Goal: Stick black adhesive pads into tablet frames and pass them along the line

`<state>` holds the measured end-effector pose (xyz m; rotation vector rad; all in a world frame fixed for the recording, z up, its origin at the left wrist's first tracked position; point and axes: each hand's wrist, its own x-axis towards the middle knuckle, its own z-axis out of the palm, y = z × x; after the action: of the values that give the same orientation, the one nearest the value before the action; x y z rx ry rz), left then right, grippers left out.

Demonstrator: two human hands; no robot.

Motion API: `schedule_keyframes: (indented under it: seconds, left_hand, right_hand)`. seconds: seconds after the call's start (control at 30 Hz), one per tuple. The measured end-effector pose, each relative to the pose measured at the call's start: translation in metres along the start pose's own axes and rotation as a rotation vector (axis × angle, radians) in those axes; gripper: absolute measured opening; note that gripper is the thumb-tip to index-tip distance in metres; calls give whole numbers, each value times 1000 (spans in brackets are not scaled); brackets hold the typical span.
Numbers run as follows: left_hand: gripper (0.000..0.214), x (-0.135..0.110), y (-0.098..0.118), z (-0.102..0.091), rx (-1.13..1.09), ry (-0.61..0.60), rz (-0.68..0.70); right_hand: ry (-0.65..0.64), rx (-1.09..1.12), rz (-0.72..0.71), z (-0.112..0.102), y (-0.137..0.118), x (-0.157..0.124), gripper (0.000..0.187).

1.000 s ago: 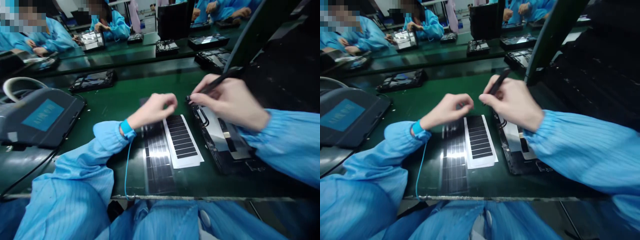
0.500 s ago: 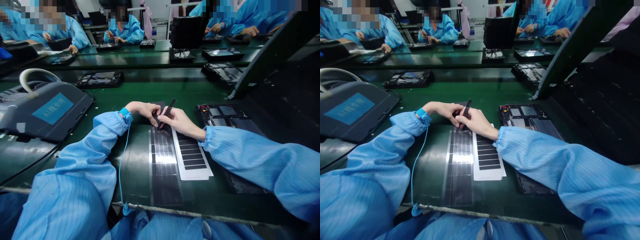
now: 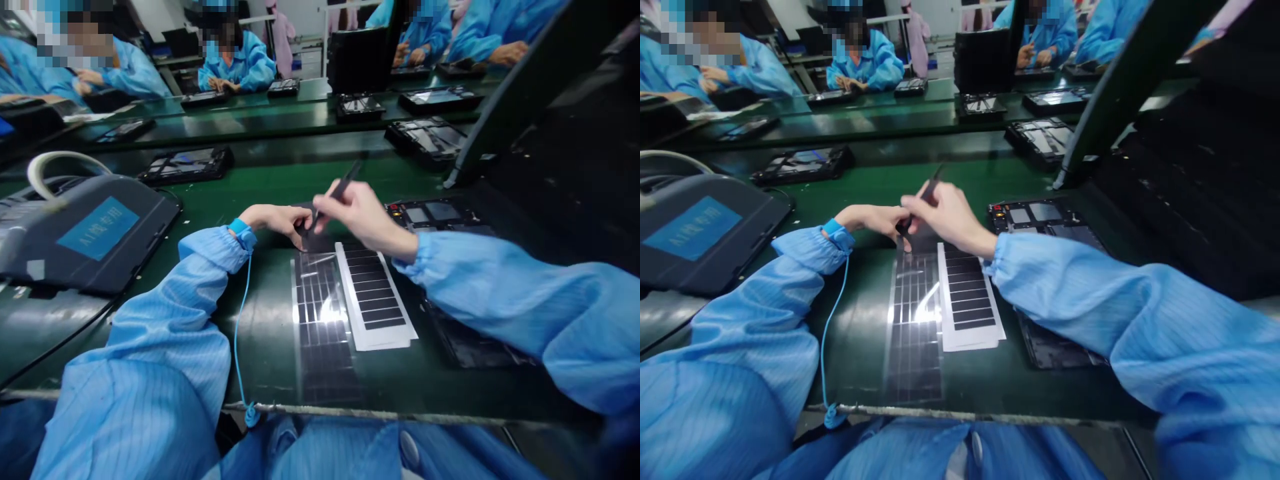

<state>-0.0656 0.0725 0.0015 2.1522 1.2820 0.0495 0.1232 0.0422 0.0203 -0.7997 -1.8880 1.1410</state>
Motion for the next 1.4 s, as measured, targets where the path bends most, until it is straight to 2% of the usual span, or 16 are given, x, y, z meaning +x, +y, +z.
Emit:
schedule_keyframes:
  seconds: [0.1,0.13,0.2,0.27,0.3,0.33,0.43,0.5,0.57,0.87,1.23,1.4]
  left_hand:
    - [39,-3,7,-3,39,-71,-49]
    - [36,-3,14,-1,41,-17,-69]
    - [32,-3,35,9,14,221,-92]
    - [27,-2,63,30,-44,537,-16]
    - [23,-1,77,43,-64,616,79]
    - [17,0,89,57,-57,644,179]
    - [17,5,110,94,-48,607,414]
    - [21,8,110,108,-66,551,469]
    - [23,10,106,114,-72,523,477]
    - [21,4,108,112,-63,534,632]
    - [19,2,107,109,-4,392,728]
    - [22,0,108,108,115,357,724]
  right_hand:
    - [78,81,-23,-44,-40,-4,25]
    - [95,25,-18,-59,-49,-11,24]
    - [95,-101,74,-85,-51,-31,22]
    - [69,-102,262,-98,-37,-53,20]
    - [50,-44,360,-100,-26,-63,18]
    - [41,21,441,-100,-14,-72,18]
    - [57,95,518,-93,16,-84,17]
    - [91,61,497,-88,26,-86,18]
    - [117,31,463,-87,31,-85,19]
    - [150,44,479,-89,31,-83,20]
    - [144,72,493,-90,34,-83,22]
    - [153,-34,452,-89,29,-84,20]
